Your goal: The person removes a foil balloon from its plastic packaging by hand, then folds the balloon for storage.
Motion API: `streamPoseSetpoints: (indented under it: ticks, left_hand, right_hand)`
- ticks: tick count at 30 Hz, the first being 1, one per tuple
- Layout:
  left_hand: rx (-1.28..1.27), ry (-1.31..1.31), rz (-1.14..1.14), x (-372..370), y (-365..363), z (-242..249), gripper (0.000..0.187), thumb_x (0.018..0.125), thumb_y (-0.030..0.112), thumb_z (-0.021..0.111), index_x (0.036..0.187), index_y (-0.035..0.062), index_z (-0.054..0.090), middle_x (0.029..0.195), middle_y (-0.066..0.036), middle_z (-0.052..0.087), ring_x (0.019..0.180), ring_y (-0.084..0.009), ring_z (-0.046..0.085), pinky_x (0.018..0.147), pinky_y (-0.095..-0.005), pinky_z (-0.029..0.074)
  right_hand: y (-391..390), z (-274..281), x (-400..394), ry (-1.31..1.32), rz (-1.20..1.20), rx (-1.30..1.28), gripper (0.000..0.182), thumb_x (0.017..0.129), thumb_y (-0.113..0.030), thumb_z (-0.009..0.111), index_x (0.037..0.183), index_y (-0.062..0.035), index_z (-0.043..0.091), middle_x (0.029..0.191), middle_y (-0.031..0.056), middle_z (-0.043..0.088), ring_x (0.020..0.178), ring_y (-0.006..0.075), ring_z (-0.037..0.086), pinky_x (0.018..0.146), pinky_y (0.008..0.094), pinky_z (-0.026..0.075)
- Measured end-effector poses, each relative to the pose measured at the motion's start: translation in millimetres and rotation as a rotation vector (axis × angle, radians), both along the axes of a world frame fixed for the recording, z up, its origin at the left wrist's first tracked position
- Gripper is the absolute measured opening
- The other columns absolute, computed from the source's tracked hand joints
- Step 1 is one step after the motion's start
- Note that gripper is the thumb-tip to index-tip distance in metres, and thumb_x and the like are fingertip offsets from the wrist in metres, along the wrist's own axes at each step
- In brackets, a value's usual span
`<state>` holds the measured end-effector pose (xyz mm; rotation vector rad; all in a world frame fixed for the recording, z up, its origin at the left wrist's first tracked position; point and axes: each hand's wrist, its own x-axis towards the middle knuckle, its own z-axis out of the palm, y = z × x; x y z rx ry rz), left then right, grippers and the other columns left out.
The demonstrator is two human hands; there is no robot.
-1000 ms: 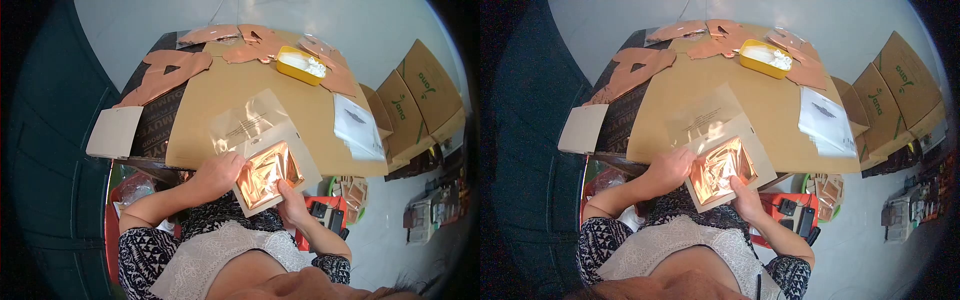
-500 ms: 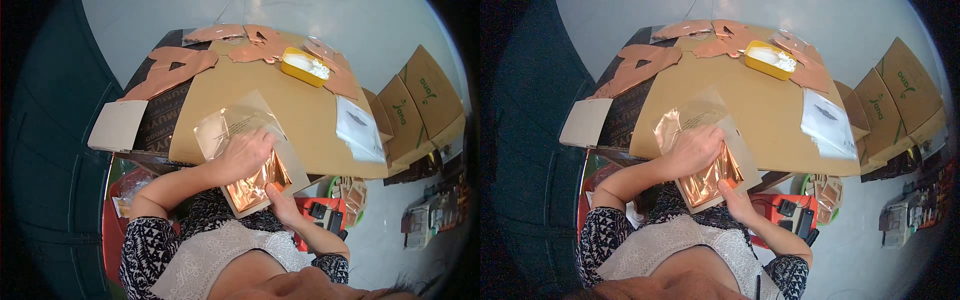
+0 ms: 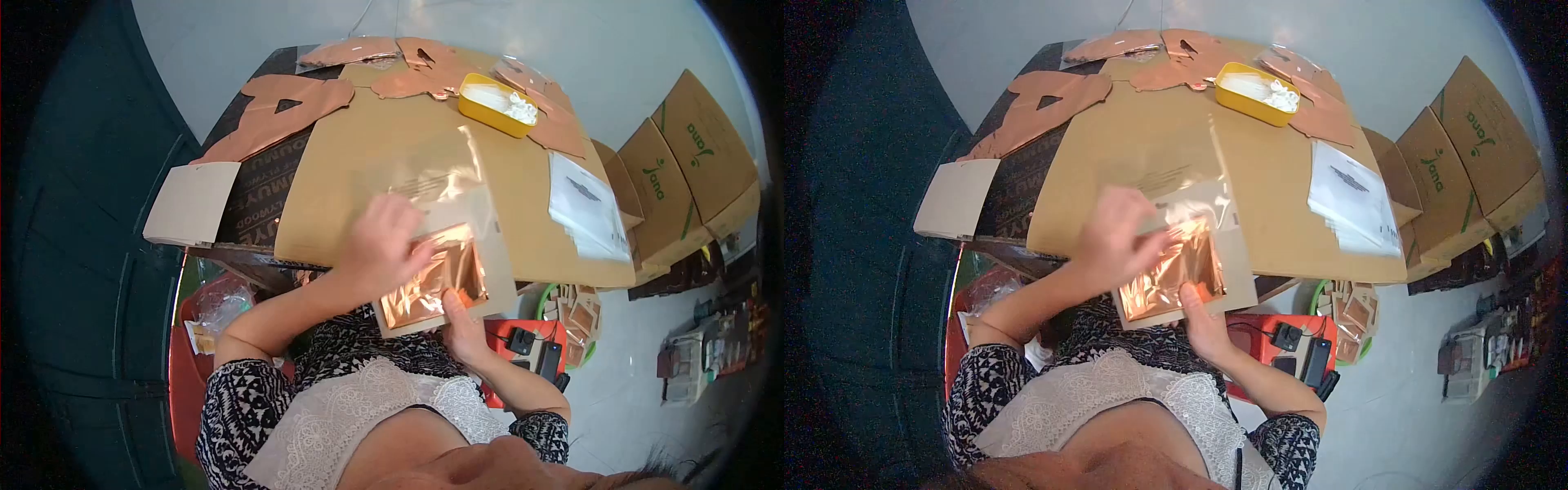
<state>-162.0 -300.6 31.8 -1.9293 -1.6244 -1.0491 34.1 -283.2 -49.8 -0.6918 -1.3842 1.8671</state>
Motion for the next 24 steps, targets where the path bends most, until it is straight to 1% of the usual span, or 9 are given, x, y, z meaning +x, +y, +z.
streamPoseSetpoints:
  ticks: [2, 5, 8, 11, 14, 17, 18, 21, 24]
  left_hand:
    - [0.182, -0.002, 0.307, -16.7, -6.0, 2.0, 0.035, 0.079, 0.020, 0.069, 0.102, -0.0031, 0.056, 0.090, -0.011, 0.060, 0.085, -0.0244, 0.059, 0.073, -0.0304, 0.050]
    - [0.216, -0.827, 0.203, -35.0, -12.8, -34.2, 0.044, 0.086, 0.014, 0.065, 0.124, -0.0032, 0.050, 0.104, -0.007, 0.061, 0.086, -0.0207, 0.060, 0.080, -0.0332, 0.050]
    - [-0.211, -1.650, -0.283, -44.5, -41.3, -40.2, 0.035, 0.092, 0.021, 0.062, 0.118, -0.0017, 0.057, 0.109, -0.007, 0.065, 0.099, -0.0164, 0.062, 0.085, -0.0296, 0.050]
    - [-0.289, -1.963, -0.591, -27.5, -44.8, -34.4, 0.033, 0.092, 0.019, 0.061, 0.118, -0.0023, 0.058, 0.113, -0.009, 0.065, 0.101, -0.0163, 0.064, 0.089, -0.0310, 0.051]
    - [-0.345, -1.950, -0.637, -23.6, -43.0, -31.0, 0.033, 0.090, 0.015, 0.064, 0.116, -0.0051, 0.059, 0.110, -0.012, 0.067, 0.099, -0.0183, 0.066, 0.090, -0.0312, 0.053]
    - [-0.335, -1.933, -0.620, -26.0, -42.9, -34.0, 0.034, 0.089, 0.010, 0.064, 0.118, -0.0056, 0.057, 0.111, -0.014, 0.067, 0.098, -0.0198, 0.067, 0.090, -0.0327, 0.054]
    - [-0.328, -1.930, -0.600, -28.6, -44.0, -35.1, 0.035, 0.088, 0.008, 0.064, 0.119, -0.0059, 0.056, 0.112, -0.015, 0.066, 0.098, -0.0204, 0.067, 0.090, -0.0334, 0.054]
    - [-0.321, -1.934, -0.560, -38.9, -46.1, -39.1, 0.033, 0.088, 0.007, 0.064, 0.117, -0.0063, 0.057, 0.109, -0.015, 0.067, 0.095, -0.0207, 0.068, 0.088, -0.0335, 0.055]
    - [-0.324, -1.911, -0.538, -40.1, -52.2, -39.5, 0.030, 0.088, 0.008, 0.065, 0.114, -0.0074, 0.059, 0.107, -0.015, 0.068, 0.092, -0.0194, 0.068, 0.085, -0.0316, 0.056]
  right_hand:
    - [2.9, 9.6, 0.2, 0.067, 0.034, -0.069, 0.033, 0.105, -0.032, 0.039, 0.099, -0.0047, 0.056, 0.083, 0.0049, 0.060, 0.074, 0.0117, 0.056, 0.065, 0.0271, 0.044]
    - [2.4, 11.4, -0.9, 0.103, 0.034, -0.094, 0.032, 0.106, -0.032, 0.037, 0.106, -0.0044, 0.053, 0.085, 0.0055, 0.061, 0.074, 0.0126, 0.057, 0.066, 0.0267, 0.045]
    - [1.3, 10.7, -6.1, 0.161, 0.046, -0.107, 0.031, 0.105, -0.031, 0.039, 0.115, -0.0050, 0.051, 0.096, 0.0065, 0.060, 0.080, 0.0141, 0.058, 0.066, 0.0283, 0.047]
    - [2.9, -6.4, -7.9, 0.192, 0.118, -0.095, 0.037, 0.103, -0.031, 0.044, 0.131, -0.0062, 0.046, 0.115, 0.0075, 0.059, 0.093, 0.0166, 0.061, 0.066, 0.0314, 0.052]
    - [6.8, -19.5, -10.1, 0.200, 0.190, -0.094, 0.036, 0.103, -0.030, 0.045, 0.131, -0.0066, 0.046, 0.115, 0.0064, 0.058, 0.096, 0.0169, 0.060, 0.072, 0.0317, 0.052]
    - [-1.9, -2.0, -16.2, 0.136, 0.047, -0.228, 0.026, 0.104, -0.029, 0.045, 0.108, -0.0041, 0.053, 0.087, 0.0042, 0.059, 0.077, 0.0136, 0.058, 0.070, 0.0285, 0.048]
    - [-2.5, 7.0, -14.7, 0.224, 0.041, -0.264, 0.024, 0.100, -0.024, 0.053, 0.112, -0.0035, 0.054, 0.084, 0.0036, 0.059, 0.075, 0.0137, 0.059, 0.068, 0.0287, 0.048]
    - [5.1, 24.6, 0.9, 0.235, -0.031, -0.108, 0.023, 0.097, -0.019, 0.059, 0.112, -0.0025, 0.056, 0.087, 0.0039, 0.062, 0.074, 0.0135, 0.060, 0.065, 0.0281, 0.049]
    - [9.6, 13.5, 21.7, 0.090, -0.065, -0.116, 0.014, 0.092, -0.014, 0.065, 0.097, -0.0010, 0.065, 0.088, 0.0053, 0.067, 0.071, 0.0121, 0.062, 0.066, 0.0260, 0.050]
